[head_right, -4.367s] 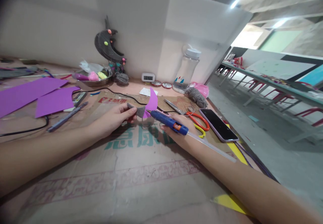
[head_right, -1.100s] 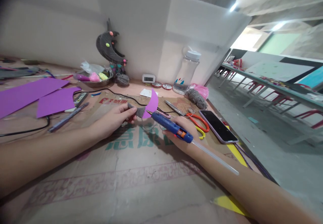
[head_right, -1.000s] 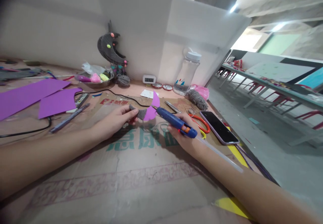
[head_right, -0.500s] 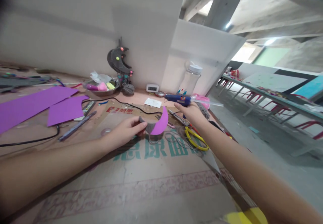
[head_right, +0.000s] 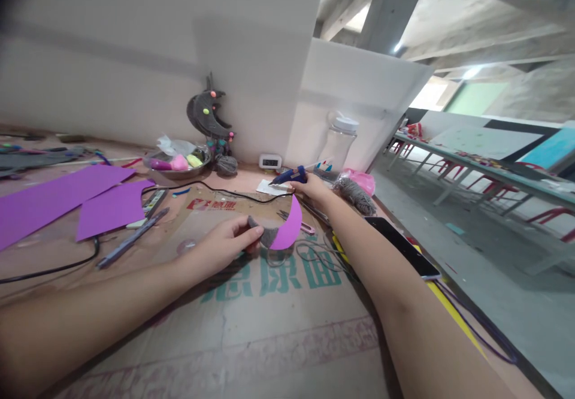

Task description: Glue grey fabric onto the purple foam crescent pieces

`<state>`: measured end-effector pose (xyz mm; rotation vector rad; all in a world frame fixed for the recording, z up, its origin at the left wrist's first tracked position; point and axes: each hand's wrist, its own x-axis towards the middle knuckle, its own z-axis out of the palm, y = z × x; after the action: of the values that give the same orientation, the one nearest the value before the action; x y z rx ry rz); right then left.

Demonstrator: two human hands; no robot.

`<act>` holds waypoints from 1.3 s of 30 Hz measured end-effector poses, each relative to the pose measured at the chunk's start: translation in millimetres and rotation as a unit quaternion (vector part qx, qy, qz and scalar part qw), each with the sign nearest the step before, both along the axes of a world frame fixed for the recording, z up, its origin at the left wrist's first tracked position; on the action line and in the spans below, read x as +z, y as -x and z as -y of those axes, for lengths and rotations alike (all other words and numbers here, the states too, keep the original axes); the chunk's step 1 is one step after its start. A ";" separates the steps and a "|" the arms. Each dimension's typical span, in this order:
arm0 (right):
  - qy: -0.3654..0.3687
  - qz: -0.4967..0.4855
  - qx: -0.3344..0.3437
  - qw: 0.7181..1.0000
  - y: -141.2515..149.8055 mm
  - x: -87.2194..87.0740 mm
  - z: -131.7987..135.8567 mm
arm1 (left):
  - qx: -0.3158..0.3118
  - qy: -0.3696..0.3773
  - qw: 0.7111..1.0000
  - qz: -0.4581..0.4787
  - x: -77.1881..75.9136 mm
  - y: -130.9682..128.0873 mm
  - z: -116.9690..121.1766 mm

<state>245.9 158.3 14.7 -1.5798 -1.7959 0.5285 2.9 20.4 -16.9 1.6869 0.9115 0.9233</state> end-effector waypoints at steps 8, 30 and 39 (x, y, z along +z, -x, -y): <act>-0.053 0.151 -0.015 0.987 -17.7 13.6 43.2 | -0.002 -0.002 1.000 -0.004 4.3 1.0 2.9; -0.051 0.128 0.059 0.989 1.1 11.5 140.6 | 0.096 0.085 0.983 0.129 14.5 0.4 -1.9; -0.147 0.193 0.272 0.931 46.0 -8.9 180.9 | 0.091 0.007 0.993 0.080 12.6 1.5 -1.6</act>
<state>199.9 -22.6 5.8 -1.0150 -2.5019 0.1736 1.4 22.0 -4.3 1.5113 0.9721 1.1535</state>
